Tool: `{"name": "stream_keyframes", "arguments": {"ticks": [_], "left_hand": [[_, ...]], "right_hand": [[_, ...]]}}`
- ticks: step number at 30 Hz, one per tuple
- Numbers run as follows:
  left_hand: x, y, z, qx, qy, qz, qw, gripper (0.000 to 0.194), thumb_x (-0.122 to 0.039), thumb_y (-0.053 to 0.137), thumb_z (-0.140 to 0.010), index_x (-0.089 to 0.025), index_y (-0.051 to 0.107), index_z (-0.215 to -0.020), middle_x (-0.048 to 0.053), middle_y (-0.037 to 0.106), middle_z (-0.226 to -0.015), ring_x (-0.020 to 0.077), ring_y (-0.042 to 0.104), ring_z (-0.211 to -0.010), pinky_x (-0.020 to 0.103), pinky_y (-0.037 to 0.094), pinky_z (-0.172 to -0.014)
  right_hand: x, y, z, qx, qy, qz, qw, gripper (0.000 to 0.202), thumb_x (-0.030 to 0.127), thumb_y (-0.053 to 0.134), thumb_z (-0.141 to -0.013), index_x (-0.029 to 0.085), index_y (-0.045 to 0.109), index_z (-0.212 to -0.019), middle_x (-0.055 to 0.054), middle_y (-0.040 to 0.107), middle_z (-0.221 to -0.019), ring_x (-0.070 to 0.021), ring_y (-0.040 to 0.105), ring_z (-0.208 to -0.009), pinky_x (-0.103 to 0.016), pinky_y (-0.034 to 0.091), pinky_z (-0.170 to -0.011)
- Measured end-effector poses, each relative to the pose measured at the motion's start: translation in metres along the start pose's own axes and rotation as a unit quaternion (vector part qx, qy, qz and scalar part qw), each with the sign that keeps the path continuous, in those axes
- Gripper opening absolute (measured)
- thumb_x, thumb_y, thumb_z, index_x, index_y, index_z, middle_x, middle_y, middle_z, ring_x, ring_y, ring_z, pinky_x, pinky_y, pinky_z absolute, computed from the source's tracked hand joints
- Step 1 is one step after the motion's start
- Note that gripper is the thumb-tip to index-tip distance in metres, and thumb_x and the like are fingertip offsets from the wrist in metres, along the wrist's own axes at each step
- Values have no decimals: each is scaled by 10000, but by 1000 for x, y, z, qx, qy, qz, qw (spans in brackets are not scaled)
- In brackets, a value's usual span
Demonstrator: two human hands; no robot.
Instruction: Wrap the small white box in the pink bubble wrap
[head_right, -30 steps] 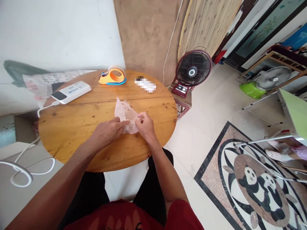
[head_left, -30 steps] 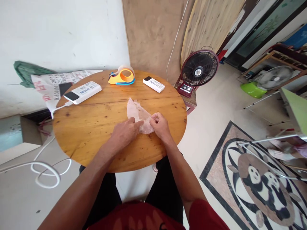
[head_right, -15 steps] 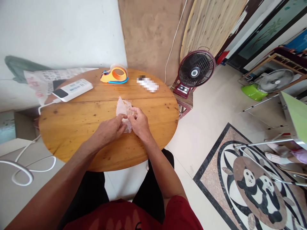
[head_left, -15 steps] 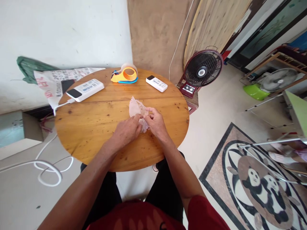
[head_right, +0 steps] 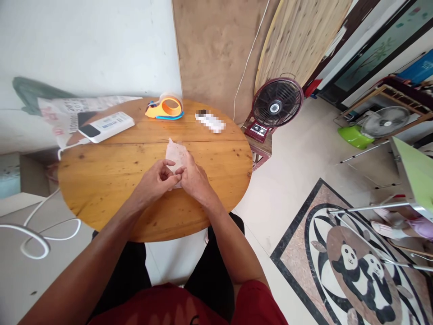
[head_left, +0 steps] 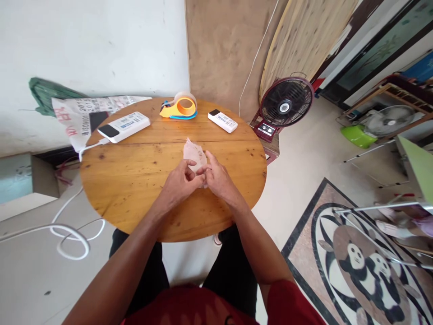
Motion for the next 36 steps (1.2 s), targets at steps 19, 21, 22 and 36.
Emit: {"name": "stream_keyframes", "arguments": {"ticks": [19, 21, 22, 36], "left_hand": [[-10, 3, -4, -43, 72, -307, 948, 246, -253, 532, -763, -193, 661, -964, 94, 644, -958, 281, 598, -944, 394, 461, -840], [-4, 1, -9, -41, 115, -298, 947, 238, -252, 549, -741, -186, 662, -940, 128, 613, -1126, 306, 575, -1057, 431, 453, -931], [-2, 0, -11, -34, 130, -288, 948, 234, -246, 552, -729, -184, 656, -930, 135, 591, -1192, 312, 561, -1106, 439, 445, -966], [11, 0, -28, 52, 112, -159, 979, 566, -254, 505, -703, -149, 532, -1258, 120, 587, -1316, 304, 542, -1198, 458, 439, -1040]], "right_hand": [[-9, -29, -26, -87, -28, 25, 996, 155, 312, 559, -819, 185, 634, -868, 10, 660, -776, -125, 580, -710, -242, 436, -676], [-4, -29, -39, -90, -12, 108, 990, 191, 385, 593, -805, 197, 616, -787, 20, 648, -741, -129, 560, -692, -244, 398, -652], [-2, -27, -46, -87, 2, 146, 985, 210, 413, 606, -792, 203, 609, -774, 22, 641, -717, -132, 548, -674, -247, 377, -635], [-31, -11, -82, -79, 32, -53, 995, 244, 376, 545, -834, 193, 539, -673, 36, 560, -531, -106, 531, -472, -220, 400, -508]]}}
Point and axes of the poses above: each hand's wrist, its own z-axis away from the middle knuckle, its own y-axis out of the palm, x = y × z, the point moved 1 cm from there along -z, towards the middle knuckle
